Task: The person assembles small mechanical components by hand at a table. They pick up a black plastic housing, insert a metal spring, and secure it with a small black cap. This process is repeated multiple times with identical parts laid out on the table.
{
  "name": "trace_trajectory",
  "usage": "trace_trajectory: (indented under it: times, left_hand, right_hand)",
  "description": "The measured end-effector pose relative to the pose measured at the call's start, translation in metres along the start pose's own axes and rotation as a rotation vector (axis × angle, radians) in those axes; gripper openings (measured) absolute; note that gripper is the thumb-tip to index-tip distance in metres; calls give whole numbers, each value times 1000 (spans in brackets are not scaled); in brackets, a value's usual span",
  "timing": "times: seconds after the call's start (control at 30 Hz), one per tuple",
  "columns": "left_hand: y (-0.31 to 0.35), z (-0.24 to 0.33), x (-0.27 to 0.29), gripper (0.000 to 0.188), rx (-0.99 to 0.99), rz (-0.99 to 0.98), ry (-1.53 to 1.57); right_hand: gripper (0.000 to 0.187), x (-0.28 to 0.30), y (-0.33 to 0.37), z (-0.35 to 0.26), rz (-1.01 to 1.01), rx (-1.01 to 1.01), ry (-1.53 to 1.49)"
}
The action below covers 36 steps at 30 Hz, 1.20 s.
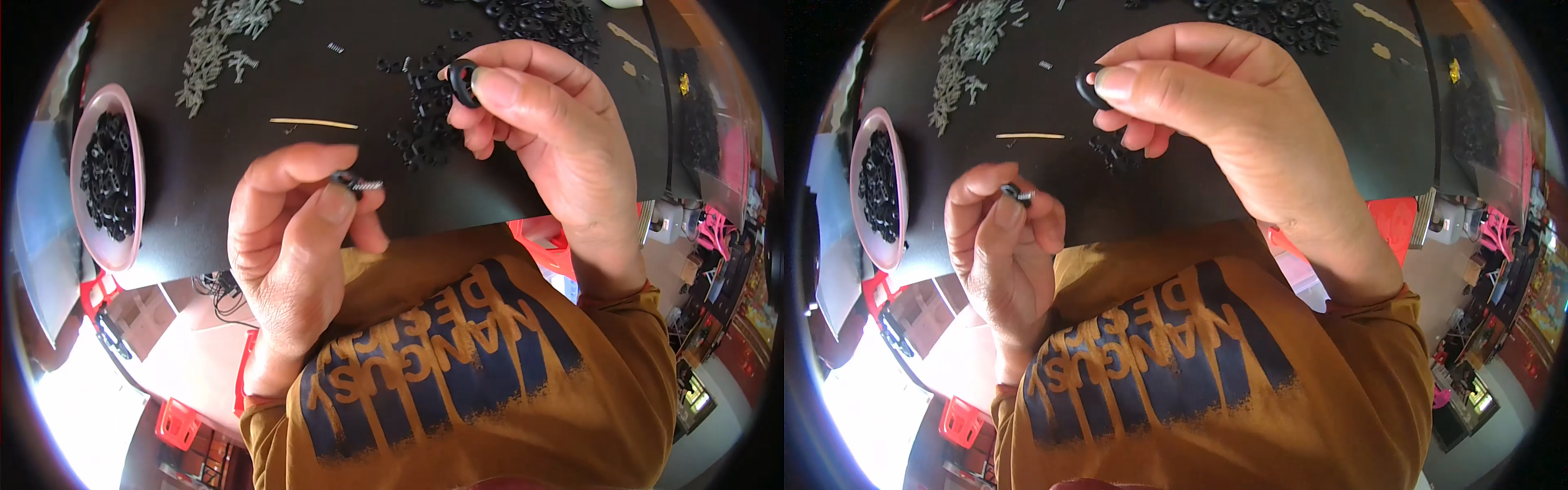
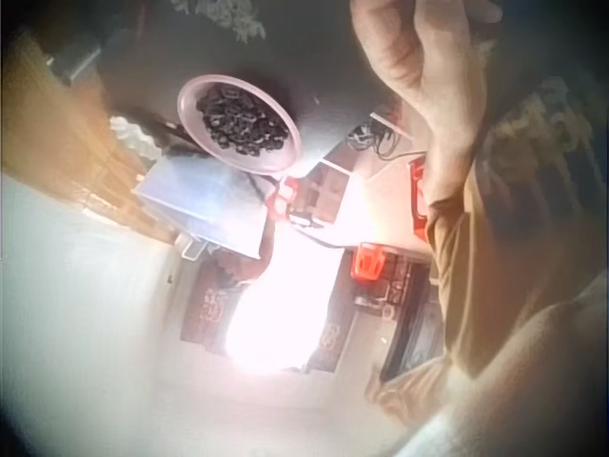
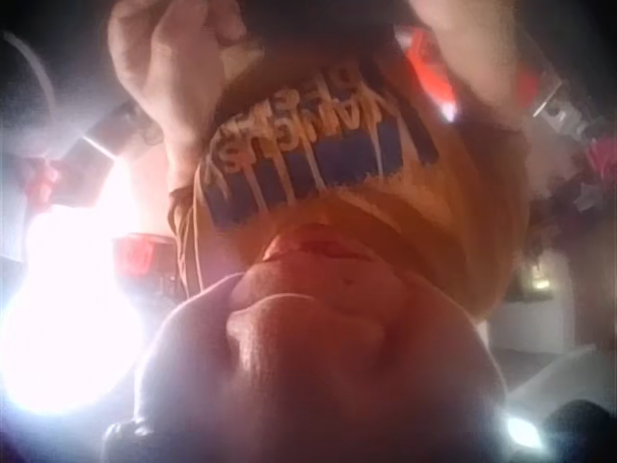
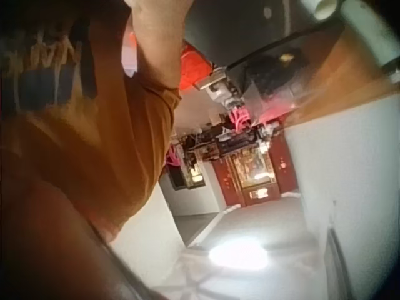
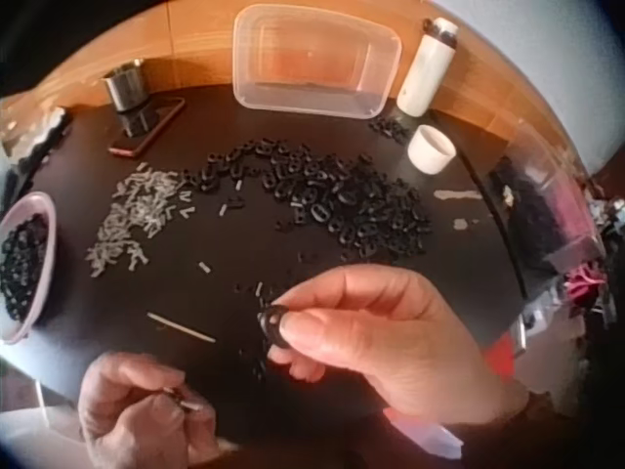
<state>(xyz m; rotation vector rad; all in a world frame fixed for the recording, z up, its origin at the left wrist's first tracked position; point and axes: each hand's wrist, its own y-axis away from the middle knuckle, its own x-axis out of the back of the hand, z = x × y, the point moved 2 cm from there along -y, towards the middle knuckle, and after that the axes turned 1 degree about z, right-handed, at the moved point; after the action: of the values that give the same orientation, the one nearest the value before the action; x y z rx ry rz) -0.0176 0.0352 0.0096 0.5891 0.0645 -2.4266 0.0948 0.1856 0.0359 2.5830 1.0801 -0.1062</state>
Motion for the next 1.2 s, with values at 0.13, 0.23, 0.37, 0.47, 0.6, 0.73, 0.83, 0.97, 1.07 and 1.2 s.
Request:
trace_trajectory:
  times: [0.13, 0.23, 0.37, 0.47, 0.6, 0.73, 0.83, 0.97, 1.07, 1.2]
  left_hand:
    - [-3, 7, -9, 19, 42, 16, -65]
    - [-3, 6, -12, 18, 16, 39, -70]
    - [-4, 3, -10, 17, -8, 26, -46]
    - [-1, 2, -7, 17, -10, 19, -35]
    - [-2, 2, -7, 16, 0, 7, -19]
    - [-1, 2, -5, 17, 22, 11, -13]
    - [-1, 3, -6, 19, -9, -3, -15]
    - [0, 1, -8, 21, -47, 6, 14]
    - [0, 0, -8, 24, -30, 4, 17]
    - [1, -1, -5, 29, -36, -47, -26]
  right_hand:
    - [26, -16, 6, 6, -15, 20, 4]
    - [27, -22, 7, 9, -74, 77, -3]
    - [25, -27, 12, 8, -89, 133, 67]
    - [24, -29, 14, 9, -164, 226, 122]
    - [23, -34, 15, 32, -93, 427, 25]
    - [24, -31, 15, 6, -246, 359, 189]
    - [25, -28, 14, 4, -265, 574, 469]
    - [25, -26, 8, 7, -313, 775, 635]
    - [25, -27, 9, 6, -305, 690, 574]
    - [24, -26, 8, 12, -287, 647, 506]
